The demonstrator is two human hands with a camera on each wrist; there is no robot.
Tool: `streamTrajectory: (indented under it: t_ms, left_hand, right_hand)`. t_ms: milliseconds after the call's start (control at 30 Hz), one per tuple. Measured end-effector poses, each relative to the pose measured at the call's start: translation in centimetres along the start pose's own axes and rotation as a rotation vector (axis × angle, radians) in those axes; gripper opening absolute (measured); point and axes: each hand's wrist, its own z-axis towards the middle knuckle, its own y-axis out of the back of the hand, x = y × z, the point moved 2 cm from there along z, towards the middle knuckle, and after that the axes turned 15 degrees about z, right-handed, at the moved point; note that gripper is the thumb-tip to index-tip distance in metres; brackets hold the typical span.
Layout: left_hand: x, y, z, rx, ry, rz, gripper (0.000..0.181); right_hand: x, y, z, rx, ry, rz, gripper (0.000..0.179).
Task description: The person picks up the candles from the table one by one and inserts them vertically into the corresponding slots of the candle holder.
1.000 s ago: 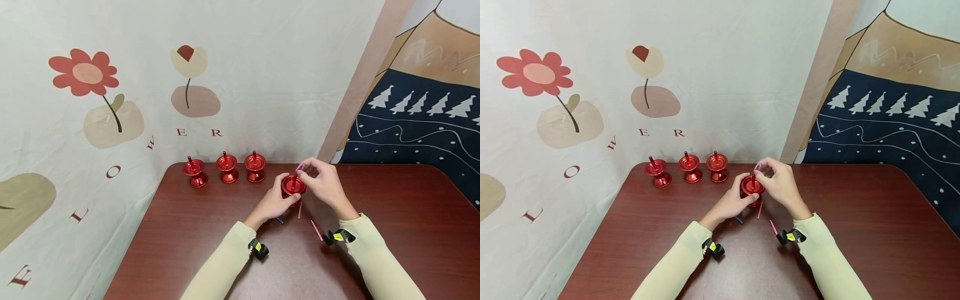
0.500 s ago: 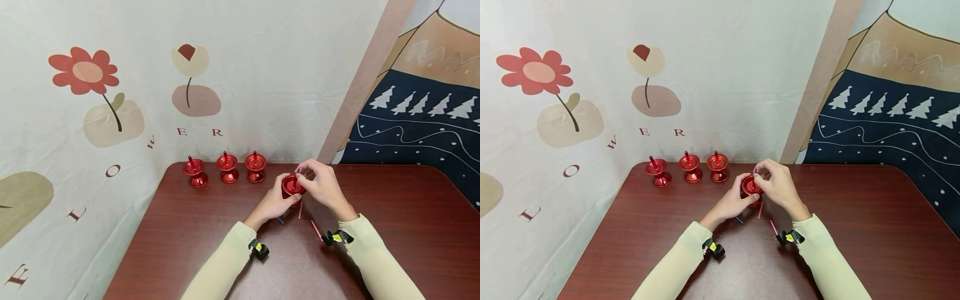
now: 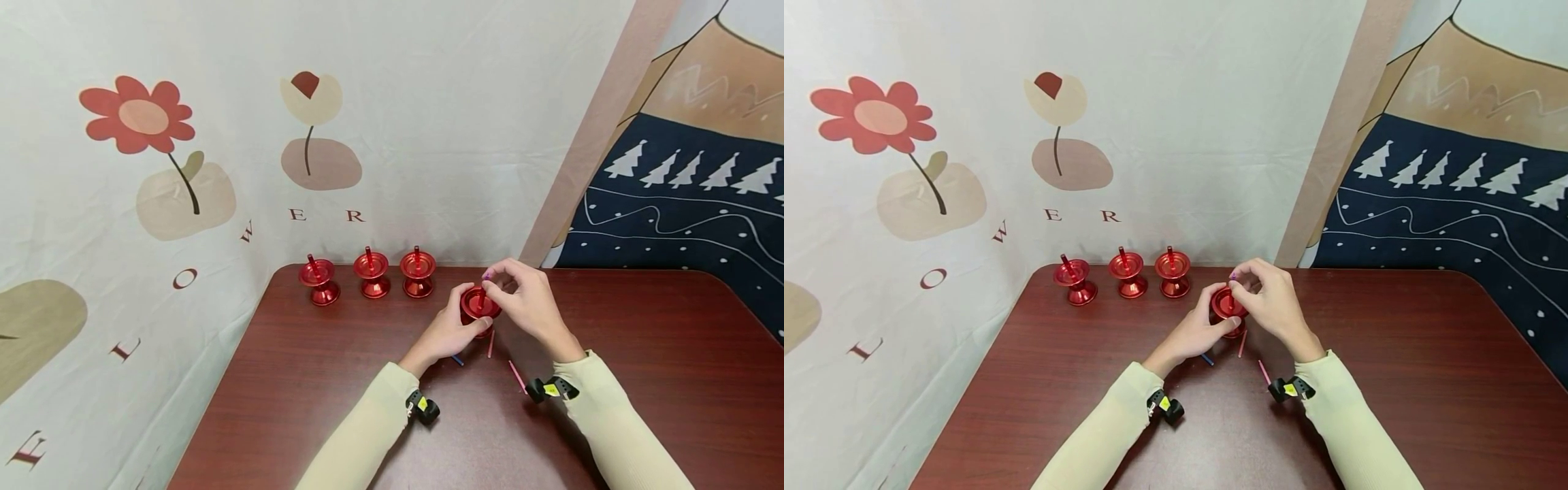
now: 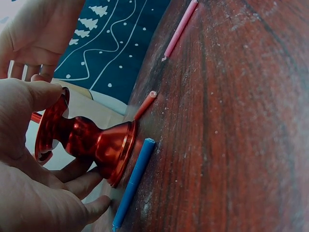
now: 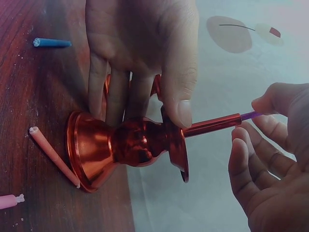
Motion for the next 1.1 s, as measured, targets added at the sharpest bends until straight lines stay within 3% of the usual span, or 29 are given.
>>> streamTrajectory:
  t_ms: [233, 500, 633, 800, 967, 1100]
  left_hand:
    - [-1.0, 0.7, -0.7, 0.012, 0.015, -0.002, 0.077]
    - [0.1, 0.0, -0.1, -0.004, 0.001, 0.019, 0.077]
    - [-0.2, 0.0, -0.2, 0.005, 0.032, 0.001, 0.078]
    - [-1.1, 0.6, -0.8, 0.012, 0.033, -0.009, 0.079]
    - [0.5, 0.1, 0.0, -0.002, -0.013, -0.012, 0.082]
    - [-0.6, 1.6, -0.5, 0.039, 0.004, -0.142, 0.081]
  right_hand:
    - [0.1, 0.1, 0.0, -0.007, 0.009, -0.010, 0.009]
    - [0.0, 0.2, -0.1, 0.012, 0.048, -0.026, 0.006]
    - [-0.1, 0.2, -0.2, 0.024, 0.045, -0.029, 0.008]
    - [-0.6, 0.5, -0.8, 0.070, -0.026, -0.027, 0.016]
    - [-1.2, 0.8, -1.3, 0.156, -0.090, -0.024, 0.031]
    - [-1.7, 0.9, -1.7, 0.231, -0.131, -0.017, 0.043]
